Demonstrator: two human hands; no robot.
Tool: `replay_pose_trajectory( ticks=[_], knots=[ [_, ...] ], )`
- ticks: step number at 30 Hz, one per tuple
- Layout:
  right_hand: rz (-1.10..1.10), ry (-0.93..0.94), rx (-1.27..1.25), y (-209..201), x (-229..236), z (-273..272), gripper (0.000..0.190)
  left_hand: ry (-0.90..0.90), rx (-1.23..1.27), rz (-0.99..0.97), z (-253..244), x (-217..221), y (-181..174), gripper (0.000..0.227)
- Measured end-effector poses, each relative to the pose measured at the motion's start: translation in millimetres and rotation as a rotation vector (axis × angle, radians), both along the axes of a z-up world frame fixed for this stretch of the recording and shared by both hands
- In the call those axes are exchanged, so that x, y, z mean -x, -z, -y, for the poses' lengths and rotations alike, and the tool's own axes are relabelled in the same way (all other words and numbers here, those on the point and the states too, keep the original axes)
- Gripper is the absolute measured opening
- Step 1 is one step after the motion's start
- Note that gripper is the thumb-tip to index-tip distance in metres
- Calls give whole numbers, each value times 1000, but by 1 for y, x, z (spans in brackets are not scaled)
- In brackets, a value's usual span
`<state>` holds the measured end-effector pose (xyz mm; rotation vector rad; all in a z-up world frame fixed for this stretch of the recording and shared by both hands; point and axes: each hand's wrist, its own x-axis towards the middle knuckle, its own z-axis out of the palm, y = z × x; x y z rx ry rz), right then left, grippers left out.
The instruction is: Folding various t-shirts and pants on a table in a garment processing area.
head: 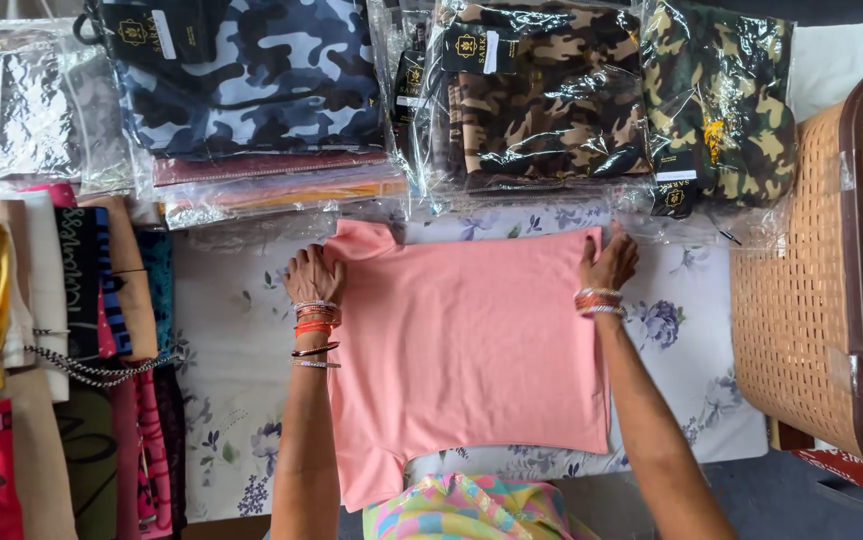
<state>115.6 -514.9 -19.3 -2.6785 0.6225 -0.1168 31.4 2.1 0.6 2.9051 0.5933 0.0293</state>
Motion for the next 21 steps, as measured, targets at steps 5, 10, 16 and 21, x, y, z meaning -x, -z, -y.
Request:
replay_pose_trajectory(
  ticks=[5, 10, 16, 21],
  knots=[
    [101, -470, 56, -36, 93, -56, 61, -156, 202, -72, 12, -35, -34, 59],
    [-48, -948, 56, -52, 195, -68, 60, -194, 347, -225, 11, -52, -25, 48],
    [-214, -1027, 86, -58, 242, -57, 64, -338, 394, -8, 20, -41, -5, 38],
    [-230, -1031, 74, -70, 237, -59, 63, -266, 471, 369, 55, 17, -30, 66]
  ],
)
